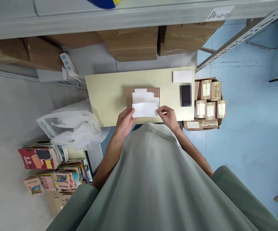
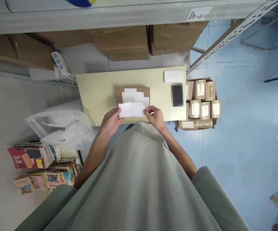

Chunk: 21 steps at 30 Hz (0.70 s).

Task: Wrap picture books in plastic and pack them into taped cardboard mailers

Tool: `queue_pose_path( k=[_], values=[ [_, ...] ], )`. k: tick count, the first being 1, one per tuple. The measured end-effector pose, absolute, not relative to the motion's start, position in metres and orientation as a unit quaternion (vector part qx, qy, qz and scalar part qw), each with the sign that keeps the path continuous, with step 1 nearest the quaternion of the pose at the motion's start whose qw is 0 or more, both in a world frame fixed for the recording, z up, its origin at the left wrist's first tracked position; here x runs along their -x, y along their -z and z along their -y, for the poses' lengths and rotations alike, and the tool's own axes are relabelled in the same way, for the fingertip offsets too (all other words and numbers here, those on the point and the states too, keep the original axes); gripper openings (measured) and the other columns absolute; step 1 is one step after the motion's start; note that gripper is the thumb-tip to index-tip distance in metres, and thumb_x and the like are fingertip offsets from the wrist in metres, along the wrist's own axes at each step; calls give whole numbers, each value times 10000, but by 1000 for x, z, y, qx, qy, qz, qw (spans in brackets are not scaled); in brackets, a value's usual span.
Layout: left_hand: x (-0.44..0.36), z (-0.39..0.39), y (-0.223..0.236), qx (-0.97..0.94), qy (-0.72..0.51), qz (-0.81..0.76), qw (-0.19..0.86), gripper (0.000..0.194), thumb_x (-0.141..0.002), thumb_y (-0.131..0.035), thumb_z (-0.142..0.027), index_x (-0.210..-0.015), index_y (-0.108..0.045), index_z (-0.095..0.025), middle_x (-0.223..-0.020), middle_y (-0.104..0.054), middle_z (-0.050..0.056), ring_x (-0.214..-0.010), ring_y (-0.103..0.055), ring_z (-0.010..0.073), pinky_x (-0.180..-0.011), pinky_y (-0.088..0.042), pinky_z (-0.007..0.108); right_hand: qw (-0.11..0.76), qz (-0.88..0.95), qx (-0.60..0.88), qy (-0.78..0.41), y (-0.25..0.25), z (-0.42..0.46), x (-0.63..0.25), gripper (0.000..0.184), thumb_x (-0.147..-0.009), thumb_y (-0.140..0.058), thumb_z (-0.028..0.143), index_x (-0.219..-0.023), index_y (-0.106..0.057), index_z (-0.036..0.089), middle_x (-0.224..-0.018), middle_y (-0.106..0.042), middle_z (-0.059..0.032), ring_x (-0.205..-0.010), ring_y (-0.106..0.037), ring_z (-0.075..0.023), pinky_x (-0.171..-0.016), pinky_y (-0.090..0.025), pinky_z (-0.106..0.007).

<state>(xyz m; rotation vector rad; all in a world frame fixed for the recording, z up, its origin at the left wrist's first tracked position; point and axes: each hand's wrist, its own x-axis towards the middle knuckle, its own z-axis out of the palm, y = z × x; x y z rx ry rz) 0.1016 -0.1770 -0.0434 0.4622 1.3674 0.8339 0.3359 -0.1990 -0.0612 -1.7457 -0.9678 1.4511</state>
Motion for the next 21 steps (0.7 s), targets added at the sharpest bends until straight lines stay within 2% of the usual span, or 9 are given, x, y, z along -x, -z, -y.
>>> queue_pose_path(
  k=[5, 9, 15, 21],
  values=[
    [-99, 170, 71, -224, -358, -663, 618, 562, -670, -1000, -635, -941, -725, -227, -1051, -812, 65, -1057, -751, 238, -847, -574, 318, 304, 386, 694, -527, 74, 193, -332, 283, -881, -650, 544, -840, -674, 265, -878, -773, -45, -858, -706, -237, -848, -569, -387],
    [-95, 158, 98, -258, -341, -699, 573, 542, -713, -965, -625, -985, -755, -207, -981, -795, 65, -928, -720, 204, -801, -527, 311, 292, 390, 705, -515, 89, 183, -328, 278, -915, -677, 523, -821, -664, 261, -872, -771, -49, -852, -700, -229, -861, -554, -372],
    [-96, 129, 134, -327, -351, -722, 498, 342, -830, -873, -484, -954, -770, -183, -985, -811, 71, -972, -729, 224, -906, -557, 333, 244, 426, 734, -469, 116, 153, -320, 306, -1033, -665, 494, -855, -647, 246, -883, -786, -73, -826, -703, -241, -824, -522, -360],
    [-100, 110, 155, -399, -308, -751, 427, 166, -928, -760, -355, -937, -764, -190, -984, -828, 63, -943, -751, 216, -901, -592, 319, 158, 463, 766, -418, 133, 136, -312, 240, -1096, -613, 401, -973, -716, 223, -1024, -839, -105, -982, -786, -290, -884, -564, -356]
  ],
)
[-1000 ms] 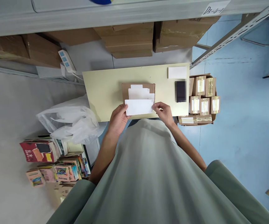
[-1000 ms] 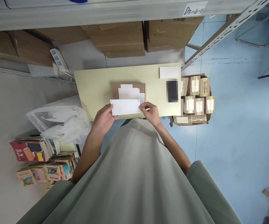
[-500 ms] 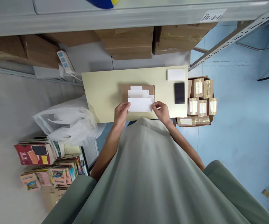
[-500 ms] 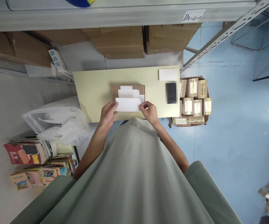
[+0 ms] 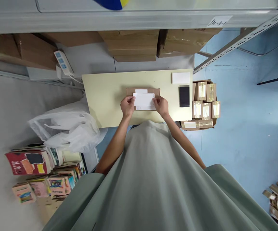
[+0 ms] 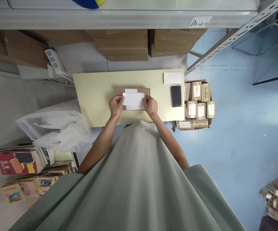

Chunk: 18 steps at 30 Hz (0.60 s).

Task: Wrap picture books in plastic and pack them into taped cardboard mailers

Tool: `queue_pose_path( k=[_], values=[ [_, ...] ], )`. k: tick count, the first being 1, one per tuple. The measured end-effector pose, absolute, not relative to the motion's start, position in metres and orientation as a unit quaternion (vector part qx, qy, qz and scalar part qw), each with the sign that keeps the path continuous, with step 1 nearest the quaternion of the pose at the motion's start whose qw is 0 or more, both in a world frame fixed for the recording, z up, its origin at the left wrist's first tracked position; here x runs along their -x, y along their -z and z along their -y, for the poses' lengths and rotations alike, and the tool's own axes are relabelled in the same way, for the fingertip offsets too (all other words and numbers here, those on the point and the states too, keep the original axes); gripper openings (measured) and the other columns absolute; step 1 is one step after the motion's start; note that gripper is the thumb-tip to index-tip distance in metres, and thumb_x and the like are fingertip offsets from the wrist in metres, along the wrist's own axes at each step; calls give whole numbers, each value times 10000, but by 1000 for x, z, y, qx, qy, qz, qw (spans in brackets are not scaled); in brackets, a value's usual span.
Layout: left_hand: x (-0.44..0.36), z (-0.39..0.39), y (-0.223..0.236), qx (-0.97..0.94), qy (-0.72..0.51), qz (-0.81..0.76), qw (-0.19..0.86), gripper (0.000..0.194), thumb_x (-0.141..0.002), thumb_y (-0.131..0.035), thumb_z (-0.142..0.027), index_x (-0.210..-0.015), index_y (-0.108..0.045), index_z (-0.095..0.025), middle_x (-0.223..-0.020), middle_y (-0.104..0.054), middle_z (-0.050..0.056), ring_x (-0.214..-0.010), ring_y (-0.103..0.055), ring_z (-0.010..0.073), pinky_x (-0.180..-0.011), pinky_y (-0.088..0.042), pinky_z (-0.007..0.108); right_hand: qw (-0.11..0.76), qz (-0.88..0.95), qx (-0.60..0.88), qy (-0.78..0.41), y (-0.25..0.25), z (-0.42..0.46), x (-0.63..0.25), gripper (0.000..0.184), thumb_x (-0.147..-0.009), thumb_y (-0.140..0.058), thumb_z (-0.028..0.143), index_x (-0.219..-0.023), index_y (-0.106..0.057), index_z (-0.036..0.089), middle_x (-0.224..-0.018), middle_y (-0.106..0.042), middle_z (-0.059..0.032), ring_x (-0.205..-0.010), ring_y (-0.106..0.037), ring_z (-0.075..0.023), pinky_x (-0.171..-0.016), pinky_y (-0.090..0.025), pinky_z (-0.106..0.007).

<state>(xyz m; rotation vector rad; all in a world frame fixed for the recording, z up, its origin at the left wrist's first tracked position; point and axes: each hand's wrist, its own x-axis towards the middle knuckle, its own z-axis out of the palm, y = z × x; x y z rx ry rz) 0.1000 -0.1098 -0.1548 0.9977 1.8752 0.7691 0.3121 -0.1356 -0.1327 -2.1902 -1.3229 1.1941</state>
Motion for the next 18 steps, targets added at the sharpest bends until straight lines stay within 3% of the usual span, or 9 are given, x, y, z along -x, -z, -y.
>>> queue_pose_path(
  k=[18],
  values=[
    [-115, 116, 163, -482, -250, -776, 321, 60, -1037, -684, -240, -979, -688, -225, -1058, -825, 81, -973, -767, 234, -985, -576, 360, 44, 481, 799, -359, 128, 131, -299, 216, -1137, -545, 302, -1138, -736, 201, -1220, -826, -155, -1121, -774, -326, -1002, -588, -415]
  ],
)
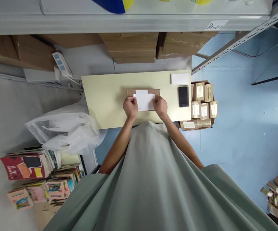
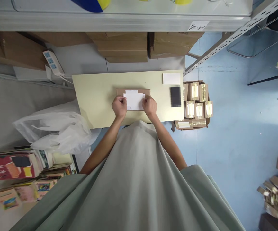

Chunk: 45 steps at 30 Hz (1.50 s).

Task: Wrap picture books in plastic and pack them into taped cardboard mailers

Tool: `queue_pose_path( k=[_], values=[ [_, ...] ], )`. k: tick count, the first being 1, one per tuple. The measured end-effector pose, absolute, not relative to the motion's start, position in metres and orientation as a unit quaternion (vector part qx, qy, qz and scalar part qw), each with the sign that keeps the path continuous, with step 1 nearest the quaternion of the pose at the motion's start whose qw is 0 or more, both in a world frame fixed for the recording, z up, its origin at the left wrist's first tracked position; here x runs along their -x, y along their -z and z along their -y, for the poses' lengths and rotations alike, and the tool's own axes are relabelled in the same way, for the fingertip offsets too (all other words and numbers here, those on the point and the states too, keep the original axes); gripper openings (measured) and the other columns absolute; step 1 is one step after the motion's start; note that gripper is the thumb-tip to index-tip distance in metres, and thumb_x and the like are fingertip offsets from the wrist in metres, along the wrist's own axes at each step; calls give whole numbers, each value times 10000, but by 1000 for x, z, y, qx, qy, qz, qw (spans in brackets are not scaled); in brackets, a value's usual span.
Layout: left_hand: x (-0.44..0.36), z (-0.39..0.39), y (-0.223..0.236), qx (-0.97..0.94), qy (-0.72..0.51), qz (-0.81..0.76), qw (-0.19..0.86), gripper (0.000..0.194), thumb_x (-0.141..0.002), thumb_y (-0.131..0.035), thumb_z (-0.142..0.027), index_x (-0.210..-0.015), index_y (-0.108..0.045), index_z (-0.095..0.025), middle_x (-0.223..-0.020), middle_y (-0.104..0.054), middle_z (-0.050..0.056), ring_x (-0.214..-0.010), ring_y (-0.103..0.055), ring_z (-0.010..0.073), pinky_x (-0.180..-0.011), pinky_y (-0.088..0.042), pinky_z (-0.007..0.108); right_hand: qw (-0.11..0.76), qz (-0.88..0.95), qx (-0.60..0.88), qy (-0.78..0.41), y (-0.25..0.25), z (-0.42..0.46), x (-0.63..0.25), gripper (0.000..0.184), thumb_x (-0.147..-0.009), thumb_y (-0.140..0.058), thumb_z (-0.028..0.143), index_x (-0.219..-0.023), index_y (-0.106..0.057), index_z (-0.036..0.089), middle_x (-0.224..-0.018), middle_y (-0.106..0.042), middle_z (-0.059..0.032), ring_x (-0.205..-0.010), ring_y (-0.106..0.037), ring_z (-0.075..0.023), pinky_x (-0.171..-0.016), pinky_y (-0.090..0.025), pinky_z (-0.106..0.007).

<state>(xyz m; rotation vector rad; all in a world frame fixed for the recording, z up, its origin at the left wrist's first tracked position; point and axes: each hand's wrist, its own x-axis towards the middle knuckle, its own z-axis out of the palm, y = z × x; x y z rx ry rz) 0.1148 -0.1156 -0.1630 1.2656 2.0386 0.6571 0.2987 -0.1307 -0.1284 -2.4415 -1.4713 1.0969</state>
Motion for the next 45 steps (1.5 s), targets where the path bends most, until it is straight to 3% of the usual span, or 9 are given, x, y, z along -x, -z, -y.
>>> queue_pose_path(
  k=[5, 10, 18, 26, 36, 41, 45],
  values=[
    [-114, 117, 164, -494, -251, -769, 319, 70, -1054, -662, -260, -988, -665, -235, -1065, -814, 86, -992, -760, 240, -1005, -577, 372, 22, 493, 795, -353, 121, 136, -305, 219, -1135, -575, 324, -1158, -750, 195, -1231, -831, -153, -1149, -776, -321, -1000, -586, -399],
    [-111, 117, 165, -492, -255, -766, 325, 65, -1050, -680, -263, -992, -668, -235, -1064, -820, 86, -990, -763, 238, -983, -579, 358, -38, 528, 760, -377, 113, 134, -301, 155, -1075, -677, 295, -1053, -806, 210, -1164, -842, -151, -1131, -788, -335, -965, -600, -388],
    [-109, 115, 161, -473, -261, -769, 343, 60, -1024, -697, -253, -968, -700, -231, -1059, -839, 72, -961, -768, 226, -972, -589, 353, 11, 521, 782, -343, 116, 84, -290, 203, -1100, -645, 303, -1098, -819, 198, -1237, -820, -163, -1127, -780, -324, -981, -616, -401],
    [-100, 111, 156, -469, -249, -753, 387, 14, -984, -724, -223, -978, -737, -223, -1070, -849, 82, -1011, -792, 230, -1001, -594, 348, -48, 576, 713, -397, 114, 104, -253, 155, -1067, -727, 282, -1112, -841, 188, -1205, -834, -165, -1157, -785, -305, -1003, -604, -374],
    [-95, 117, 152, -496, -246, -711, 433, 213, -907, -691, -100, -1081, -720, -218, -1183, -835, 92, -955, -790, 210, -950, -622, 350, -41, 565, 736, -371, 121, 80, -232, 346, -1102, -687, 466, -1092, -861, 167, -1169, -850, -204, -1162, -805, -330, -989, -603, -393],
    [-92, 115, 155, -522, -231, -698, 433, 333, -865, -701, -61, -1148, -693, -237, -1146, -817, 69, -905, -773, 212, -914, -598, 359, -53, 546, 765, -339, 118, 79, -222, 544, -1130, -600, 612, -1136, -832, 120, -1206, -832, -266, -1202, -804, -370, -994, -608, -404],
    [-87, 105, 157, -547, -192, -689, 435, 353, -836, -737, -24, -1112, -691, -239, -1041, -802, 71, -982, -767, 255, -950, -565, 388, -58, 529, 783, -323, 118, 75, -215, 586, -1123, -600, 650, -1169, -810, 105, -1231, -817, -286, -1219, -800, -377, -1008, -598, -404]
  ],
)
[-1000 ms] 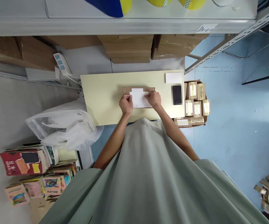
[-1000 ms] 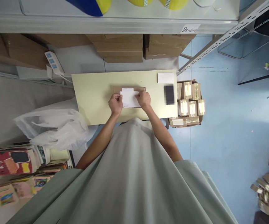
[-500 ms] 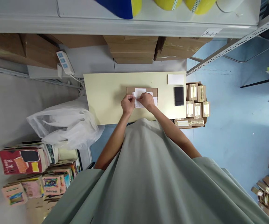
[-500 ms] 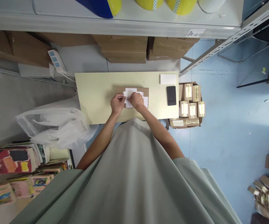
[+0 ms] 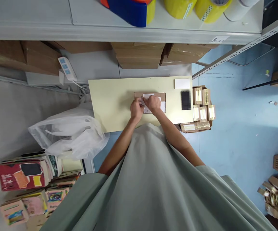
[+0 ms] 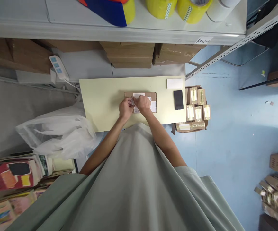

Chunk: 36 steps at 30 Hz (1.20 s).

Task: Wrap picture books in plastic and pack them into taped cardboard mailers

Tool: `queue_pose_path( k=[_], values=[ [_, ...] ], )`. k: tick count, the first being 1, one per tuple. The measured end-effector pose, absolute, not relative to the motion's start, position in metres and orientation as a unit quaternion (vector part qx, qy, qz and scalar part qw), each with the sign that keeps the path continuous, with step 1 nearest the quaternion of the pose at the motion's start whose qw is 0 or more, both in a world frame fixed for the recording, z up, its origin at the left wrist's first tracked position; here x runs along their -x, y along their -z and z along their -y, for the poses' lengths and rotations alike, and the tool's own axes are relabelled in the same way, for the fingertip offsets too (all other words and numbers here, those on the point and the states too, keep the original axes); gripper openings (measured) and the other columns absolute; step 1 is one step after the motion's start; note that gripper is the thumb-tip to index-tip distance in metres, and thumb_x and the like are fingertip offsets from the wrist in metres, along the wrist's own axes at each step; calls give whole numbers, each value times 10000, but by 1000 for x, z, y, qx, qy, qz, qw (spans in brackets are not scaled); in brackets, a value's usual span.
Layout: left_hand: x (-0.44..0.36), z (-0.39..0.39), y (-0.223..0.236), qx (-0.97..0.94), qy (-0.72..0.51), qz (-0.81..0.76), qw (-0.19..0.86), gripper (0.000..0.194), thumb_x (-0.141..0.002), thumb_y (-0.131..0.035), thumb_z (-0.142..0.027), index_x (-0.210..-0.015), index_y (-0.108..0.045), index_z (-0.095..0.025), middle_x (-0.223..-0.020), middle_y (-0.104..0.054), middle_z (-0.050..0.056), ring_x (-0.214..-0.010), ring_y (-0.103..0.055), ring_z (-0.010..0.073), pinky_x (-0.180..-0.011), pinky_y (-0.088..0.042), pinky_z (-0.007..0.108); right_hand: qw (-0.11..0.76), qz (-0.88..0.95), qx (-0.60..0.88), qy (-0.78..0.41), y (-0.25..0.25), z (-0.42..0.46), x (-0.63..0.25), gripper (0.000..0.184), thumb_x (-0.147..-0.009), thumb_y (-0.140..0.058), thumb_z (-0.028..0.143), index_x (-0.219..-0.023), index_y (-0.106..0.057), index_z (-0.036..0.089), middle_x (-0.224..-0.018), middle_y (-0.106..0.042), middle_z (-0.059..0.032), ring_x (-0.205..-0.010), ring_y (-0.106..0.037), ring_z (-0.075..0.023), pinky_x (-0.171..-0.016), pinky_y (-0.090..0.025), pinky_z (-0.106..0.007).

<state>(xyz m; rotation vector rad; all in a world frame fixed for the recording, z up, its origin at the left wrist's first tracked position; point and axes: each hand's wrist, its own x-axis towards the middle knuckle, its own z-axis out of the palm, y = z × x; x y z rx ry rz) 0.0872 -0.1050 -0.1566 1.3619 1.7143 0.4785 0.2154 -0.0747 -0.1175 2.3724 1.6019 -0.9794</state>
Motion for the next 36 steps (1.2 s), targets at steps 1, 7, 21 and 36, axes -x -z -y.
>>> queue_pose_path(
  k=[1, 7, 21, 36],
  values=[
    [-85, 102, 157, -554, -182, -689, 432, 364, -826, -760, -24, -1108, -692, -243, -1019, -793, 70, -994, -761, 267, -957, -559, 399, 58, -526, -785, 322, 118, 74, -215, 584, -1122, -603, 652, -1167, -808, 107, -1228, -817, -285, -1220, -799, -376, -1007, -595, -401],
    [-68, 91, 161, -567, -152, -682, 437, 402, -731, -909, -85, -1017, -694, -269, -923, -705, 17, -889, -713, 258, -924, -551, 409, 53, -547, -764, 337, 118, 90, -218, 406, -1094, -704, 544, -1082, -809, 152, -1143, -841, -206, -1124, -797, -325, -938, -574, -361],
    [-51, 89, 164, -599, -142, -614, 493, 647, -715, -927, -44, -1264, -674, -275, -900, -681, -30, -909, -735, 251, -916, -567, 401, 62, -504, -801, 316, 118, 74, -211, 496, -1038, -757, 628, -1002, -827, 139, -1088, -843, -247, -1108, -799, -354, -918, -584, -370],
    [-53, 101, 152, -548, -154, -700, 432, 588, -709, -861, -87, -1222, -643, -272, -978, -668, -9, -964, -723, 231, -962, -582, 378, 14, -461, -794, 396, 108, 153, -300, 565, -1135, -636, 516, -656, -731, 232, -724, -816, -63, -767, -787, -217, -831, -564, -300]
  ],
)
